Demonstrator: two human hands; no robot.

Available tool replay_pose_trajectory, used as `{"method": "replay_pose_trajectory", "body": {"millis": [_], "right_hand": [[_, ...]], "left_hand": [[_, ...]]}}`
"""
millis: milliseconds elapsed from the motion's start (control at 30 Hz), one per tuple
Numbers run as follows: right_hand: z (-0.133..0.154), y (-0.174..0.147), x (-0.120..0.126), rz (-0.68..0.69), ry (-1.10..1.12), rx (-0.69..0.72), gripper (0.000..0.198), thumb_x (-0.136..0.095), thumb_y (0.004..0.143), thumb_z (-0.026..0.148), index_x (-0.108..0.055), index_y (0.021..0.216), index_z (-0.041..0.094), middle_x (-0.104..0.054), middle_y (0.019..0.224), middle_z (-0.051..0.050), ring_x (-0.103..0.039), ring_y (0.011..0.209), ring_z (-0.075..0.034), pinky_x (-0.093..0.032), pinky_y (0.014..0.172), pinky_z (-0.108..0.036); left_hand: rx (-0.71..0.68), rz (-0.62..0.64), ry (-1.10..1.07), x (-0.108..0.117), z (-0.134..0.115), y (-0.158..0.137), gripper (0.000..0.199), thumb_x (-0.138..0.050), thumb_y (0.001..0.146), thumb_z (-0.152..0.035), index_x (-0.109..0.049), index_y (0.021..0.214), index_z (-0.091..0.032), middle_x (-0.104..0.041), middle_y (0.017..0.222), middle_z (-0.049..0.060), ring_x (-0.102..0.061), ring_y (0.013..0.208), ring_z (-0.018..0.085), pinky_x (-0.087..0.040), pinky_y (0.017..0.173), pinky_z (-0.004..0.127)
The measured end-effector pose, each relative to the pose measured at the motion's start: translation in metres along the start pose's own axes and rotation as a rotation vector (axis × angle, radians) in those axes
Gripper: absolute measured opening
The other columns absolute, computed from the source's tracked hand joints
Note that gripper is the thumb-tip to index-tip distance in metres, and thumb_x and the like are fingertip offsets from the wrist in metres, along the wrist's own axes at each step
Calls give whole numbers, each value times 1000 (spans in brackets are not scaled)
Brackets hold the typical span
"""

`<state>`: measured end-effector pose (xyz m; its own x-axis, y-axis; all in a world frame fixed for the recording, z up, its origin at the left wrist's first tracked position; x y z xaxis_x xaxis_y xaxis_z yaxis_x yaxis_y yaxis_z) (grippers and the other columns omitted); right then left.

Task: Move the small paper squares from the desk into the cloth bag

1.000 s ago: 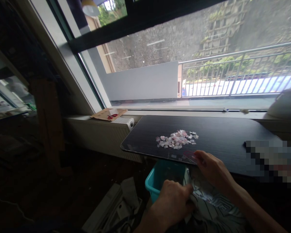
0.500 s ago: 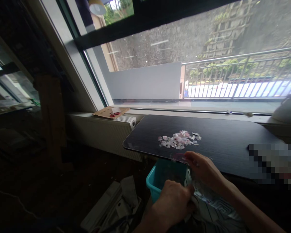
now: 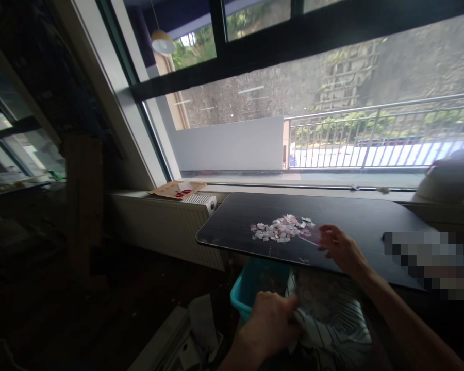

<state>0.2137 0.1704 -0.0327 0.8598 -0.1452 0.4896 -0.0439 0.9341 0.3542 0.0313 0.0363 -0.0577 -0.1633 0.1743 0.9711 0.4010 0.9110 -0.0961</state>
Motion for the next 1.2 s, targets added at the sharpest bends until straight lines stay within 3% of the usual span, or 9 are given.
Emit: {"method": "replay_pose_trajectory", "body": {"millis": [133, 267, 367, 433, 567, 733, 900, 1200], "right_hand": [[-29, 41, 17, -179, 1, 6, 44, -45, 83, 37, -52, 120, 14, -66, 87, -9, -66, 63, -19, -51, 51, -30], [-24, 60, -11, -175, 13, 107, 45, -45, 83, 33, -53, 122, 13, -69, 88, -8, -68, 69, -17, -53, 64, -32], [-10, 62, -33, -138, 0, 177, 40, -49, 80, 31, -60, 115, 15, -71, 82, -5, -67, 69, -17, -52, 66, -31], [-6, 57, -36, -132, -31, 195, 37, -53, 77, 31, -65, 109, 18, -71, 78, -3, -66, 67, -17, -51, 64, -30], [-13, 37, -6, -241, -125, 126, 34, -54, 74, 29, -68, 105, 23, -69, 71, -1, -64, 65, -19, -47, 63, -31], [-24, 12, 30, -390, -193, 13, 41, -48, 78, 29, -63, 116, 20, -70, 75, -4, -65, 70, -21, -47, 66, -32], [-18, 13, 25, -318, -188, 23, 34, -52, 76, 30, -67, 106, 22, -67, 67, 1, -64, 62, -17, -47, 62, -28], [-27, 11, 33, -373, -216, -82, 41, -50, 76, 30, -65, 113, 20, -69, 75, -3, -64, 68, -19, -45, 66, -31]], "left_hand": [[38, 9, 5, -14, 4, 1, 26, -57, 77, -37, -66, 97, -23, -72, 89, 5, -67, 88, 27, -47, 77, 31], [42, 6, -5, -20, 3, 3, 28, -56, 76, -36, -66, 97, -23, -72, 92, 7, -67, 89, 28, -48, 79, 33], [65, 75, 3, -22, 5, 6, 31, -57, 72, -35, -66, 99, -22, -72, 94, 8, -67, 89, 30, -49, 79, 35], [82, 130, 12, -24, 7, 7, 33, -58, 71, -36, -66, 100, -22, -72, 95, 8, -66, 90, 31, -49, 79, 36], [70, 147, 14, -25, 10, 8, 36, -56, 71, -37, -64, 103, -23, -71, 99, 9, -66, 93, 32, -48, 80, 37], [42, 139, 42, -28, 9, 8, 38, -56, 73, -38, -63, 107, -22, -71, 99, 10, -66, 93, 32, -49, 79, 37], [32, 138, 76, -31, 7, 13, 36, -57, 72, -35, -62, 106, -23, -72, 94, 7, -67, 88, 28, -48, 75, 33], [42, 57, 50, -26, 5, 6, 30, -54, 75, -32, -63, 102, -24, -71, 92, 5, -66, 90, 27, -47, 75, 32]]}}
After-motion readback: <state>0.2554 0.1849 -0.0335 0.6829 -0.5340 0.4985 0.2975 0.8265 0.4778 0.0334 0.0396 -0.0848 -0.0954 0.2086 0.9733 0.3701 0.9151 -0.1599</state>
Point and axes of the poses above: each hand's wrist, its own y-axis towards the middle knuckle, its own x-axis out of the back of the hand, z = x × y, the point moved 8 cm from there along y, towards the middle knuckle
